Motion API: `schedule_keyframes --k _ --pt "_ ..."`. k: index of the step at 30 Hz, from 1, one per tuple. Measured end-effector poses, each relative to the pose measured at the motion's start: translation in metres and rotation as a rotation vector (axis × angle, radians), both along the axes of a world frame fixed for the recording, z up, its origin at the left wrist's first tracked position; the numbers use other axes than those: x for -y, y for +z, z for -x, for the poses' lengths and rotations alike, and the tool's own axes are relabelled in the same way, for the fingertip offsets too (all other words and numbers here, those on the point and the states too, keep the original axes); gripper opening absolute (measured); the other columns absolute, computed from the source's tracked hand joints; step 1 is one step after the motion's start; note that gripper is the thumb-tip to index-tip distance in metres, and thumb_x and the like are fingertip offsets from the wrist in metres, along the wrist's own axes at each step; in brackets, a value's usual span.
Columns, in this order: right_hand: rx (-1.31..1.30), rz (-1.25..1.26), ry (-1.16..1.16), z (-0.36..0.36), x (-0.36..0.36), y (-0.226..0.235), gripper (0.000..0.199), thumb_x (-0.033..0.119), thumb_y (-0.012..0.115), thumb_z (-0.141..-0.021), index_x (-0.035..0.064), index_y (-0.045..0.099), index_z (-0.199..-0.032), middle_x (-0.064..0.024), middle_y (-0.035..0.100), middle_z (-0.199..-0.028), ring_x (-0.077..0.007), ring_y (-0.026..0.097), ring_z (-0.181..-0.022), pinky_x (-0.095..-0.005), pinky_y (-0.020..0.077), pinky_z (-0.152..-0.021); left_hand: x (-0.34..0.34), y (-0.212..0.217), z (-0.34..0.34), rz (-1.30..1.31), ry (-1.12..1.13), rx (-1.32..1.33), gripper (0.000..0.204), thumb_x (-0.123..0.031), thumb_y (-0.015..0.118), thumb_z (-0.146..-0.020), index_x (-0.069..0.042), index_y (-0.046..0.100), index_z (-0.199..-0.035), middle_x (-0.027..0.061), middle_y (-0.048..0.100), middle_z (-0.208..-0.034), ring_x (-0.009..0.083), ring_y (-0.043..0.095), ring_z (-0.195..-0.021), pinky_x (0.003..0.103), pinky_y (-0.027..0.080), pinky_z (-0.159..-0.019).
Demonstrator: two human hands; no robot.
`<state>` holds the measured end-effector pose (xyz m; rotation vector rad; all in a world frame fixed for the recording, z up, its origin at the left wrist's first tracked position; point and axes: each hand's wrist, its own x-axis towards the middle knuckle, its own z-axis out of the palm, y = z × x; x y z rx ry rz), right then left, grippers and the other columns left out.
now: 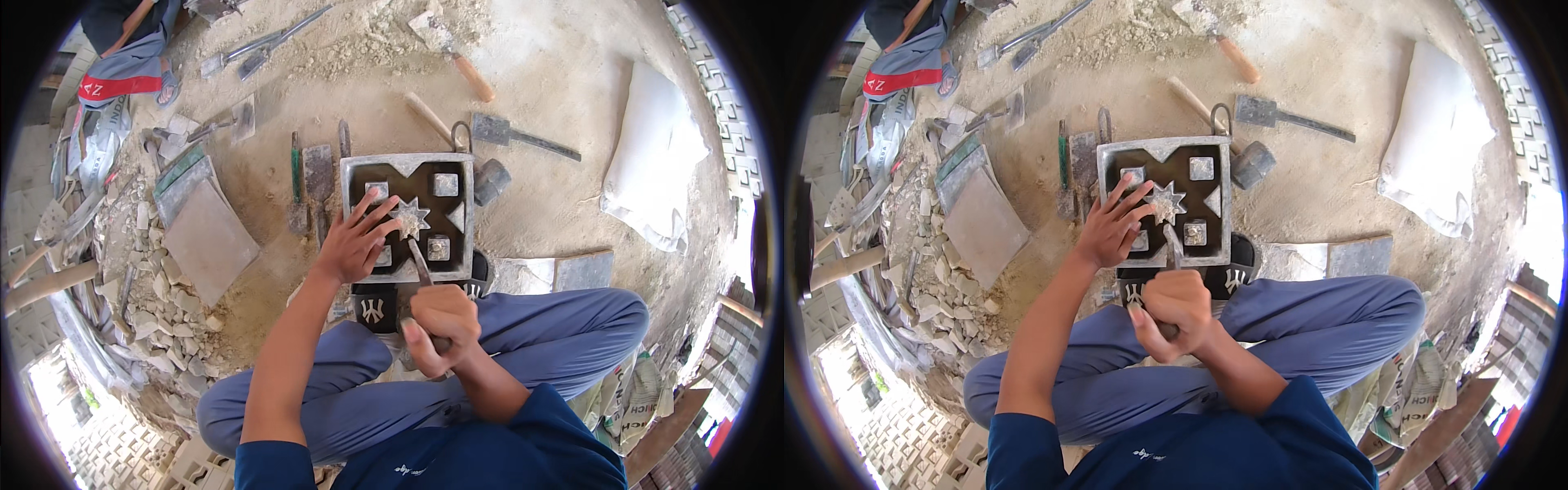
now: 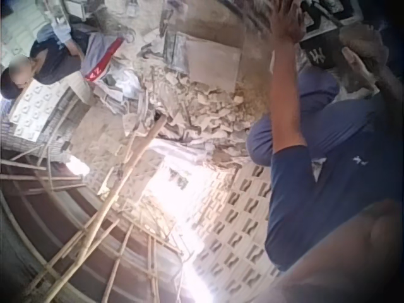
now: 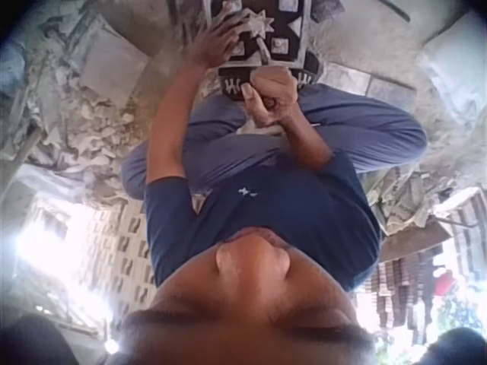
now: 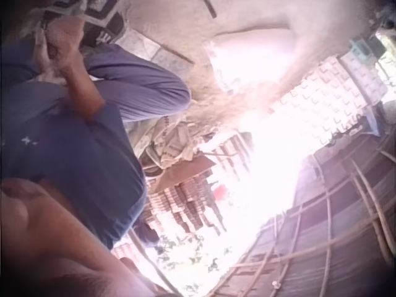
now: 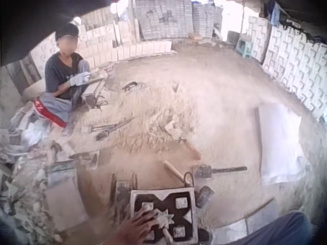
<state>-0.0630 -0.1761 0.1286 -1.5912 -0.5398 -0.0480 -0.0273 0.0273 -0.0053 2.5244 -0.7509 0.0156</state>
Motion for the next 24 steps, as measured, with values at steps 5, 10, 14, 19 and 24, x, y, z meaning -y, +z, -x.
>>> schedule_keyframes --k 5,10,14,19,24 --pt "0.041 0.025 -0.063 -0.008 -0.006 -0.009 0.031 -0.006 0.062 -0.081 0.0038 0.043 -0.058 -0.0086 0.037 -0.053 -0.0272 0.038 -0.041 -0.0400 0.0269 -0.044 -0.003 0.001 0.003 0.036 -0.007 -0.034 0.043 -0.016 0.055 -0.097 -0.026 0.058 -0.140 -0.0016 0.039 -0.169 0.0297 0.027 -0.160 0.058 0.042 -0.107" --pt "0.012 0.050 -0.099 -0.016 -0.004 -0.021 0.031 -0.007 0.062 -0.083 0.0038 0.046 -0.059 -0.0077 0.041 -0.052 -0.0251 0.039 -0.040 -0.0372 0.0284 -0.043 -0.001 0.000 0.000 0.038 -0.011 0.006 0.049 -0.015 0.056 -0.096 -0.023 0.055 -0.145 -0.0024 0.039 -0.169 0.0293 0.028 -0.160 0.057 0.043 -0.106" --pt "0.020 -0.027 -0.193 -0.011 -0.007 -0.005 0.033 -0.006 0.066 -0.084 0.0052 0.048 -0.058 -0.0080 0.043 -0.052 -0.0276 0.041 -0.040 -0.0378 0.0302 -0.043 0.001 -0.003 0.000 0.080 0.021 -0.036 0.052 -0.014 0.055 -0.097 -0.020 0.050 -0.149 -0.0026 0.038 -0.170 0.0280 0.028 -0.160 0.059 0.042 -0.106" --pt "0.010 0.037 -0.051 -0.018 0.002 -0.019 0.045 0.023 0.063 -0.093 0.0075 0.041 -0.057 -0.0080 0.041 -0.053 -0.0261 0.044 -0.043 -0.0387 0.0302 -0.043 -0.003 -0.004 0.002 0.113 0.037 -0.029 0.058 -0.023 0.050 -0.103 -0.021 0.040 -0.160 0.0024 0.030 -0.174 0.0271 0.027 -0.160 0.056 0.038 -0.112" --pt "0.188 0.118 -0.265 -0.010 0.001 -0.026 0.067 0.049 0.038 -0.107 0.0072 0.038 -0.054 -0.0027 0.039 -0.049 -0.0181 0.044 -0.042 -0.0313 0.0283 -0.042 -0.002 -0.004 0.002 0.134 0.081 -0.016 0.062 -0.033 0.046 -0.106 -0.020 0.032 -0.165 0.0085 0.020 -0.176 0.0333 0.020 -0.162 0.059 0.026 -0.123"
